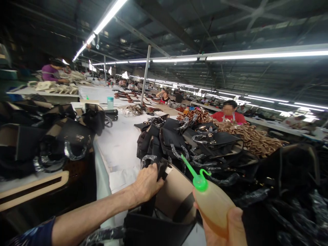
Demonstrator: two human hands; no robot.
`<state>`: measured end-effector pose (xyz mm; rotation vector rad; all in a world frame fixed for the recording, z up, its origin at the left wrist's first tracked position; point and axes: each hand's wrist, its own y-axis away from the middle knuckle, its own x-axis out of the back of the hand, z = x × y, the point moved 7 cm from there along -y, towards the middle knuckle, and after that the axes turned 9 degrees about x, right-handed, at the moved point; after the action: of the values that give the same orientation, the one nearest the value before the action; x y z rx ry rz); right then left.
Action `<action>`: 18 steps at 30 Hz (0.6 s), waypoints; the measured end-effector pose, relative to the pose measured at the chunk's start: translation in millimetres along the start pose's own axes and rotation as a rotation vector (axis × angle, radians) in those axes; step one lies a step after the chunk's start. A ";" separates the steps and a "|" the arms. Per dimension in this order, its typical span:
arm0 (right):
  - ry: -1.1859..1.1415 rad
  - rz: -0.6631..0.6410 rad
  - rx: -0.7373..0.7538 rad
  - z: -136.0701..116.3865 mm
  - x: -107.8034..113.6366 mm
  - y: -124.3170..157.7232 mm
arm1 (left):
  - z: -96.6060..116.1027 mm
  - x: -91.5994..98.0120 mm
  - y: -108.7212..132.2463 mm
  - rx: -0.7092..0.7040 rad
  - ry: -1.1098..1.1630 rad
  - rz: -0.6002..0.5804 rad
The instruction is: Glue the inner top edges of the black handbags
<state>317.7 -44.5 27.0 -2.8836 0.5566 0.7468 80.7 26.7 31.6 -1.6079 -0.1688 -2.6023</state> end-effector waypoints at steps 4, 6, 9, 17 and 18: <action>-0.071 0.146 0.000 -10.2 -12.1 15.5 | 2.1 2.6 0.7 0.006 -0.020 0.056; -0.083 0.184 -0.059 -9.8 -13.1 20.4 | 3.3 4.6 5.9 -0.006 -0.029 0.040; -0.090 0.168 -0.068 -10.6 -10.8 22.0 | 2.1 9.8 17.2 -0.023 -0.044 0.012; -0.073 0.121 -0.001 -11.7 -15.1 24.0 | -22.0 -0.3 11.0 -0.021 0.238 -0.026; -0.068 0.123 0.017 -14.8 -19.6 25.6 | -24.8 -1.8 8.0 -0.033 0.314 -0.014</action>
<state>298.7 -64.8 49.0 -2.8174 0.7329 0.8490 60.5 15.5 19.4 -1.1864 -0.1175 -2.8361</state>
